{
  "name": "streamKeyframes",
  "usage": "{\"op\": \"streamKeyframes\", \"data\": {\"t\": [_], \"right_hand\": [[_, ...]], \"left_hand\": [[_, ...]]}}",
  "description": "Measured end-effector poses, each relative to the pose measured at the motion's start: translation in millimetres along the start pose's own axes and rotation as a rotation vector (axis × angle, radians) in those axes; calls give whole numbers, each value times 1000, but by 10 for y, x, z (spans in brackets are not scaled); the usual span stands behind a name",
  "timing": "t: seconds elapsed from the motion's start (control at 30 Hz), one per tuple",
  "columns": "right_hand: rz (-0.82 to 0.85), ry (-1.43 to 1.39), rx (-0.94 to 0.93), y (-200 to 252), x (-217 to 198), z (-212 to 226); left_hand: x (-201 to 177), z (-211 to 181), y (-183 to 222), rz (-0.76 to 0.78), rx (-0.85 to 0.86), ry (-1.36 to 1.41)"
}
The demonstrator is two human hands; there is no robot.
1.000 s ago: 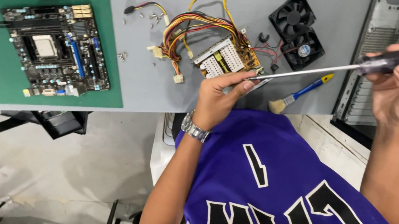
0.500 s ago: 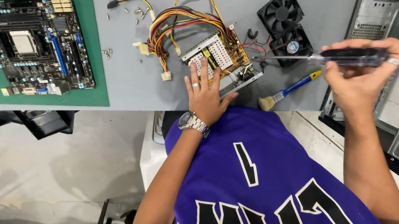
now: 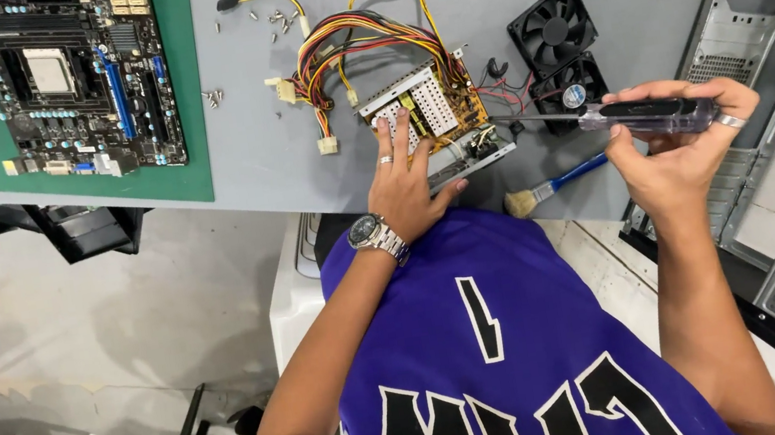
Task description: Cleaning a computer power supply unit with a brush and attempting to disassemble it using a screwdriver on a repair bench.
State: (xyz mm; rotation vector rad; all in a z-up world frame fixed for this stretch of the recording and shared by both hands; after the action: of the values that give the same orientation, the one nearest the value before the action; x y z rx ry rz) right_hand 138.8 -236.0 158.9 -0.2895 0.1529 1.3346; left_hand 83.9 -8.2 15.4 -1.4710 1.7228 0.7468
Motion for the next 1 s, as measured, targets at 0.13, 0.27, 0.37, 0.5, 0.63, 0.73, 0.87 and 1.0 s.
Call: {"op": "streamKeyframes", "data": {"t": [0.13, 0.27, 0.37, 0.5, 0.63, 0.73, 0.87, 1.0], "right_hand": [[16, -14, -3, -2, 43, 17], [47, 0, -31, -2, 63, 17], [62, 2, -45, 1, 76, 21], [83, -12, -68, 9, 151, 76], [150, -14, -125, 17, 214, 111], [269, 60, -205, 49, 319, 166], [389, 71, -254, 123, 423, 274], [318, 420, -467, 91, 459, 490]], "left_hand": [[16, 11, 3, -13, -4, 16], [30, 14, 6, -11, 6, 24], [24, 10, 5, -17, 10, 17], [22, 14, 6, -28, 16, 1], [28, 24, 10, -16, 5, 15], [15, 17, 12, -29, 14, 5], [-14, 20, 13, -33, 29, -64], [-458, -278, -255, -156, 109, 178]]}}
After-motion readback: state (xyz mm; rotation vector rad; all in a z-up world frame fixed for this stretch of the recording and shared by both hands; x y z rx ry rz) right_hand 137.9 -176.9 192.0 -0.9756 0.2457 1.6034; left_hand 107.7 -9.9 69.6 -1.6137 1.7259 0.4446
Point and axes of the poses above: each hand's wrist, its own y-axis away from the middle knuckle, its own x-axis out of the palm, z = x × y, the point moved 9 cm from there along -y, towards the middle knuckle, and after that the axes turned 10 degrees about -z, right-handed, at the moved point
